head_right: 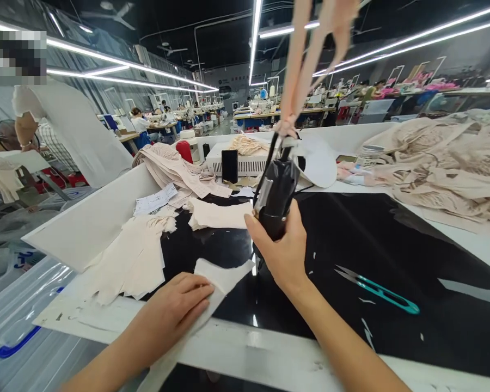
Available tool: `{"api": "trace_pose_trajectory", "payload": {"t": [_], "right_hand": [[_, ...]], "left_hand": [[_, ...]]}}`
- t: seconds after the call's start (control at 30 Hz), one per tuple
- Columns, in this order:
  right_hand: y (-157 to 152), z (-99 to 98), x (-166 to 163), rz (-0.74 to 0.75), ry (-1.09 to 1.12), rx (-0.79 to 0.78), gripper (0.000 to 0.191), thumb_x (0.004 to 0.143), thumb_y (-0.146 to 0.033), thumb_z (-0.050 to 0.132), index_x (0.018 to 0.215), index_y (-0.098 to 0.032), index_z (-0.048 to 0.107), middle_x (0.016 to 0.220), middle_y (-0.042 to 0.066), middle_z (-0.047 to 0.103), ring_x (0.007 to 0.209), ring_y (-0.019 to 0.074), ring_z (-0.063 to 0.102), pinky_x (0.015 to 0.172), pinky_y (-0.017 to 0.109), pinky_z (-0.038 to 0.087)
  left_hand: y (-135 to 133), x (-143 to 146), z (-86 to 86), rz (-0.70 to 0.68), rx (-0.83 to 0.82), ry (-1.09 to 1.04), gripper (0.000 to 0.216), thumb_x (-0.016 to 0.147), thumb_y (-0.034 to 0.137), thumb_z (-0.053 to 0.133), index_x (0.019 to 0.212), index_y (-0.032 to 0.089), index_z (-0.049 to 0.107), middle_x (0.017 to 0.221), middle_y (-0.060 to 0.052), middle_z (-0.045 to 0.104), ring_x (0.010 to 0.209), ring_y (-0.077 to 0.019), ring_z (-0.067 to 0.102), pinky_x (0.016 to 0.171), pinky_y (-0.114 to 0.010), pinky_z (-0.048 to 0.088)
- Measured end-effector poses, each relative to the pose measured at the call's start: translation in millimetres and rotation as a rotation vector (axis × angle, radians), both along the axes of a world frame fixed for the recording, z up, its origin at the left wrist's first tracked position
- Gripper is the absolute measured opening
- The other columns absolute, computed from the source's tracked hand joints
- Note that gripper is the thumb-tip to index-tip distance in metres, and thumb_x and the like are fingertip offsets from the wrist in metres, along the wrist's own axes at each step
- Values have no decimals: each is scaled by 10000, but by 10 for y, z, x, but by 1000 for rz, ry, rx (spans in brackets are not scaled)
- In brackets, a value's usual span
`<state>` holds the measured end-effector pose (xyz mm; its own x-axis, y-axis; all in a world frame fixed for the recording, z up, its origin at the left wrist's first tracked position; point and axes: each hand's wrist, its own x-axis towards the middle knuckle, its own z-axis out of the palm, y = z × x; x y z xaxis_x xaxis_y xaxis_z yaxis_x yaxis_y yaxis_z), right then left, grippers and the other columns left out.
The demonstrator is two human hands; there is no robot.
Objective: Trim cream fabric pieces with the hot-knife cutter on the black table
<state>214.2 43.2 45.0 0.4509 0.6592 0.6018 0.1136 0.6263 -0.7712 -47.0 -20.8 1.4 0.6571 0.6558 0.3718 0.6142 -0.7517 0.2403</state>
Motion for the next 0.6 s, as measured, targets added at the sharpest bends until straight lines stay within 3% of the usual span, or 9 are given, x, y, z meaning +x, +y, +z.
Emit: {"api": "trace_pose_trajectory", "payload": {"t": [0.1, 0.2, 0.3, 0.37, 0.43, 0.5, 0.6], "right_hand": [[15, 48, -19, -26, -37, 2, 422, 818, -553, 992, 966, -257, 729, 871, -5, 777, 649, 185, 646, 617, 354, 575], [-11, 63, -62, 54, 19, 60, 361, 892, -503, 933, 1043, -285, 688, 862, -24, 756, 637, 191, 662, 608, 362, 588], [-55, 49, -126, 148, 93, 102, 337, 923, -440, 907, 1059, -296, 633, 847, -44, 739, 608, 178, 651, 566, 345, 601], [-75, 39, -177, 179, 118, 97, 328, 926, -432, 898, 1025, -289, 619, 832, -48, 726, 600, 168, 643, 557, 331, 612], [-79, 33, -228, 194, 130, 91, 317, 929, -429, 885, 1008, -284, 615, 811, -55, 708, 596, 160, 636, 560, 318, 611], [-72, 26, -273, 204, 129, 90, 302, 932, -421, 872, 1016, -281, 618, 802, -59, 699, 597, 156, 636, 564, 307, 595], [-61, 7, -322, 204, 116, 58, 303, 920, -419, 863, 1049, -278, 627, 825, -54, 703, 634, 161, 644, 603, 314, 587]], "left_hand": [[-78, 95, 85, 13, -89, 17, 159, 1136, 158, 648, 1205, 217, 778, 1145, -35, 776, 1010, -208, 771, 906, -332, 648], [-31, 137, 204, 32, -155, 120, 179, 1139, 175, 634, 1031, 216, 771, 1012, -9, 741, 846, -177, 758, 768, -303, 610], [164, 165, 333, 66, -80, 266, 279, 1154, 196, 629, 891, 208, 720, 883, -7, 710, 752, -195, 733, 679, -314, 580], [351, 202, 385, 7, 10, 296, 173, 1128, 192, 698, 958, 202, 727, 963, -30, 758, 873, -233, 769, 764, -342, 625], [547, 250, 391, -137, 17, 245, 73, 1089, 208, 794, 1127, 198, 733, 1185, -65, 810, 1094, -257, 796, 954, -386, 665], [712, 289, 360, -250, -57, 172, 294, 1044, 268, 878, 1271, 195, 706, 1379, -103, 796, 1313, -273, 764, 1144, -430, 636], [851, 308, 302, -266, -237, 164, 481, 1002, 355, 927, 1388, 207, 682, 1545, -140, 735, 1544, -317, 646, 1307, -521, 543]]}}
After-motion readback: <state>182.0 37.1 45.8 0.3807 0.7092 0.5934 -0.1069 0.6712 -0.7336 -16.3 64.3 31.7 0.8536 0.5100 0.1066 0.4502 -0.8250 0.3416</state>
